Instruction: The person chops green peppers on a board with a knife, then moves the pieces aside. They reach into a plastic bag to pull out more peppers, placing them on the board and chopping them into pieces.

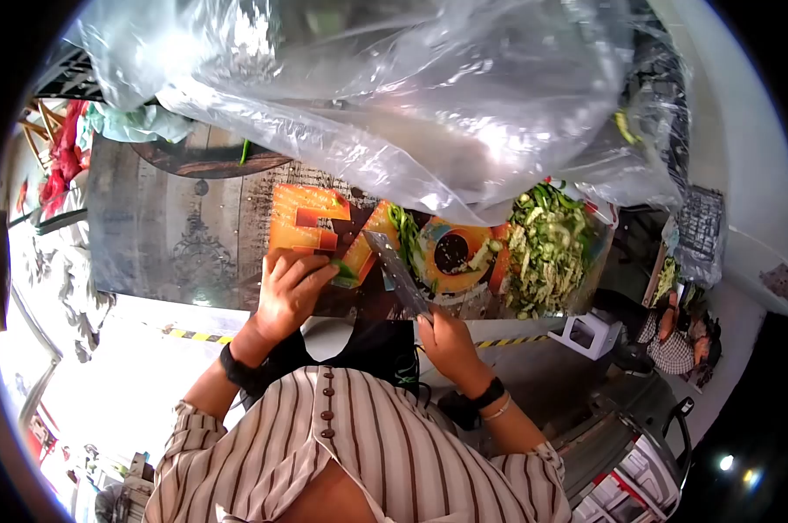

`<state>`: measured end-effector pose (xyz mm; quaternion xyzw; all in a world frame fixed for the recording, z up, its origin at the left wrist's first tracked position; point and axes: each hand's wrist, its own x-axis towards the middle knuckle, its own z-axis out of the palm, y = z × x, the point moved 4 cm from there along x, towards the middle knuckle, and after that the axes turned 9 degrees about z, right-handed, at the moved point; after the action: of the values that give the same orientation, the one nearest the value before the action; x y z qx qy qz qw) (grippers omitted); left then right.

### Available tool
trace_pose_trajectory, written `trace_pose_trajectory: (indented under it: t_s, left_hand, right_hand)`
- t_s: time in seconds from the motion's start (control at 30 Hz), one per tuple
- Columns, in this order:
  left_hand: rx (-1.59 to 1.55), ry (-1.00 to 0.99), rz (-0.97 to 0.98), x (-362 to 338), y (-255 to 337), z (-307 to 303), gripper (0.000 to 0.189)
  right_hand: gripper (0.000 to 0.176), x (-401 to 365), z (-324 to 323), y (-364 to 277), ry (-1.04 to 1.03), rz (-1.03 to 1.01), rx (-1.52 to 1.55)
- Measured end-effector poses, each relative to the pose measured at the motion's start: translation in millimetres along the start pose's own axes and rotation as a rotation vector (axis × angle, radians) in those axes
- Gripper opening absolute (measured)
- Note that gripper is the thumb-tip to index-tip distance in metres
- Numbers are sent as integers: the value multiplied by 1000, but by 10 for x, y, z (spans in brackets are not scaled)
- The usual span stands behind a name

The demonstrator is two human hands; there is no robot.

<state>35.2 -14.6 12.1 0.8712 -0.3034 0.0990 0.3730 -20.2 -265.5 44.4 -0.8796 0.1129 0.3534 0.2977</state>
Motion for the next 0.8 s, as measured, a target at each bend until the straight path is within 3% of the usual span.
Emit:
trace_pose_trajectory:
  t_s: [0.07, 0.1, 0.17, 0.37, 0.57, 0.7, 0.8]
  left_hand:
    - [54, 21, 13, 13, -143, 126, 29]
    - [92, 4, 21, 134, -17, -197, 28]
    - [111, 20, 37, 156, 50, -181, 27]
    - [135, -61, 23, 194, 95, -152, 24]
    - [141, -89, 169, 277, 43, -166, 28]
    - [99, -120, 160, 257, 79, -184, 29]
    - [99, -148, 165, 267, 80, -182, 30]
  right_hand:
    - [30, 48, 127, 33, 82, -35, -110]
    - [30, -110, 106, -125, 78, -71, -56]
    - [30, -185, 107, -109, 181, -98, -132]
    - [41, -241, 126, -176, 317, -149, -87]
    - [37, -34, 291, 22, 243, -86, 69]
    - [33, -78, 137, -319, 197, -9, 112]
    - [32, -169, 46, -713, 403, -287, -34]
